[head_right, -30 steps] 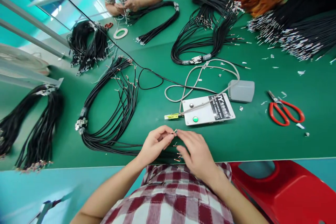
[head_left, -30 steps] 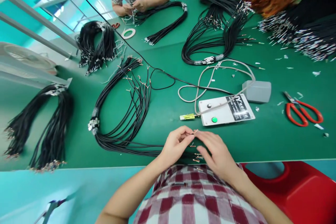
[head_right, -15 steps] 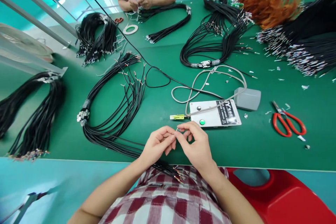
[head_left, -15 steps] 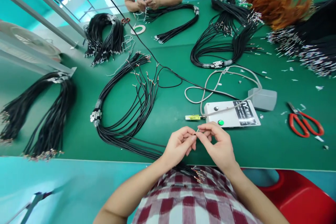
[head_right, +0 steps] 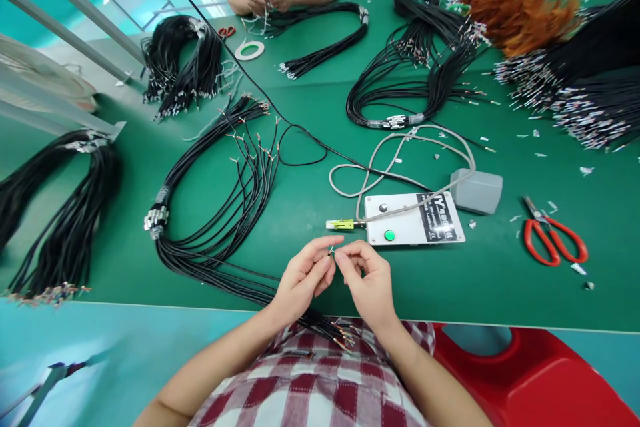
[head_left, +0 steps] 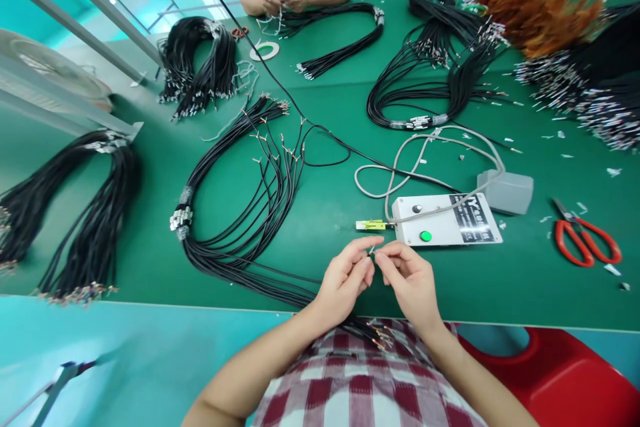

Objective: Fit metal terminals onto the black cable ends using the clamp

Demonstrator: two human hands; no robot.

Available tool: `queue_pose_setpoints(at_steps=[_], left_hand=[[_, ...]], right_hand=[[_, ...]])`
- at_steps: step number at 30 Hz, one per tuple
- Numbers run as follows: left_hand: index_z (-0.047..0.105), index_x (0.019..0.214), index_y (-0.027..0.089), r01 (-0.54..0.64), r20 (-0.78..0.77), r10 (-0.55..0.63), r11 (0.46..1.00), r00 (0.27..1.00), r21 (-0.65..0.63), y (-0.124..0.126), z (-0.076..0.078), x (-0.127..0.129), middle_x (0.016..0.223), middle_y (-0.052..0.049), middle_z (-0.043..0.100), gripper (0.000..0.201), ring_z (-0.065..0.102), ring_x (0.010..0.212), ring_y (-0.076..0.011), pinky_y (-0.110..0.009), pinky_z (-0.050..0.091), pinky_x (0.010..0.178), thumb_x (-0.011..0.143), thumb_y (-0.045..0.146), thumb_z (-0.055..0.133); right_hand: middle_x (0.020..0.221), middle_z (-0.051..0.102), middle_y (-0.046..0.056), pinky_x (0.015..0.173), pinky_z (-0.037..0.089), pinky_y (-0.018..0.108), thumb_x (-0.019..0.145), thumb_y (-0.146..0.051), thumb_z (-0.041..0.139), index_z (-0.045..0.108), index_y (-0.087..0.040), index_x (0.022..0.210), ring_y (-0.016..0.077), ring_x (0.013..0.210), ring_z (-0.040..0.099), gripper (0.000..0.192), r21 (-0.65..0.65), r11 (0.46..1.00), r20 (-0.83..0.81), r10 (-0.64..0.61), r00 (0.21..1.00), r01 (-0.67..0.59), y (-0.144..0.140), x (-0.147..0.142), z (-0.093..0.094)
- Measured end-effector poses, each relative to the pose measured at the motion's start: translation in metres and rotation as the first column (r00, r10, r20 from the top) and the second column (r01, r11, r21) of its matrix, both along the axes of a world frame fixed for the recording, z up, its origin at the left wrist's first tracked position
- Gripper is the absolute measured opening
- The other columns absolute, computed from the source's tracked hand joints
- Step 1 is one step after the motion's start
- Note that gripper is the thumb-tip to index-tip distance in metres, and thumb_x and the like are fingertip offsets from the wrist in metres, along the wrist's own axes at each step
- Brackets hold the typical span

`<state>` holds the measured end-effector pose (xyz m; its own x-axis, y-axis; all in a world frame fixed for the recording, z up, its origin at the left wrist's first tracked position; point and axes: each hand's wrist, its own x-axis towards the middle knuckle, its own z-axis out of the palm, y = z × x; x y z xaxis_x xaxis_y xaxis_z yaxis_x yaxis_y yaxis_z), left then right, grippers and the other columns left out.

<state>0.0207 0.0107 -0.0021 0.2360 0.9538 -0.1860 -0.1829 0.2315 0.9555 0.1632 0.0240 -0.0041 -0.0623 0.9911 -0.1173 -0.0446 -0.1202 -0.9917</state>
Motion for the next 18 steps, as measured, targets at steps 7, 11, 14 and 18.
queue_pose_setpoints(at_steps=[7, 11, 14, 18], left_hand=[[0.065, 0.089, 0.016, -0.226, 0.010, 0.226, 0.974, 0.974, -0.004, 0.004, 0.002, 0.007, 0.092, -0.001, 0.057, 0.023, 0.044, 0.044, 0.0003, -0.018, 0.032, 0.040, 0.087, 0.037, 0.071], [0.064, 0.084, 0.016, -0.291, -0.112, 0.295, 0.955, 0.949, 0.052, 0.007, -0.001, 0.007, 0.077, 0.001, 0.056, 0.019, 0.044, 0.046, -0.0034, -0.020, 0.034, 0.043, 0.090, 0.034, 0.067], [0.063, 0.082, 0.017, -0.178, -0.356, 0.274, 0.943, 0.893, 0.281, 0.007, 0.000, 0.004, 0.077, -0.001, 0.059, 0.015, 0.054, 0.065, -0.0100, -0.023, 0.043, 0.059, 0.094, 0.025, 0.060], [0.062, 0.082, 0.018, -0.021, -0.494, 0.247, 0.908, 0.834, 0.418, 0.008, 0.000, -0.002, 0.081, -0.003, 0.062, 0.016, 0.057, 0.077, -0.0137, -0.026, 0.046, 0.073, 0.096, 0.018, 0.053]], right_hand=[[0.082, 0.063, 0.001, 0.052, 0.042, 0.024, 0.092, -0.021, 0.060, 0.062, -0.021, 0.080, 0.0087, 0.058, 0.050, 0.012, 0.340, 0.940, 0.316, -0.086, 0.945, -0.028, -0.004, 0.000, -0.002], [0.086, 0.066, 0.001, 0.060, 0.045, 0.026, 0.093, -0.015, 0.059, 0.061, -0.022, 0.087, 0.0092, 0.061, 0.054, 0.009, 0.470, 0.875, 0.451, -0.127, 0.883, -0.115, -0.004, 0.004, -0.002], [0.087, 0.070, 0.001, 0.065, 0.046, 0.029, 0.092, -0.013, 0.061, 0.062, -0.021, 0.090, 0.0103, 0.063, 0.057, 0.008, 0.539, 0.821, 0.565, -0.186, 0.804, -0.189, -0.003, 0.011, -0.003], [0.089, 0.074, 0.001, 0.068, 0.046, 0.029, 0.093, -0.015, 0.062, 0.063, -0.020, 0.091, 0.0126, 0.069, 0.064, 0.006, 0.572, 0.777, 0.678, -0.265, 0.686, -0.264, -0.002, 0.020, -0.002]])
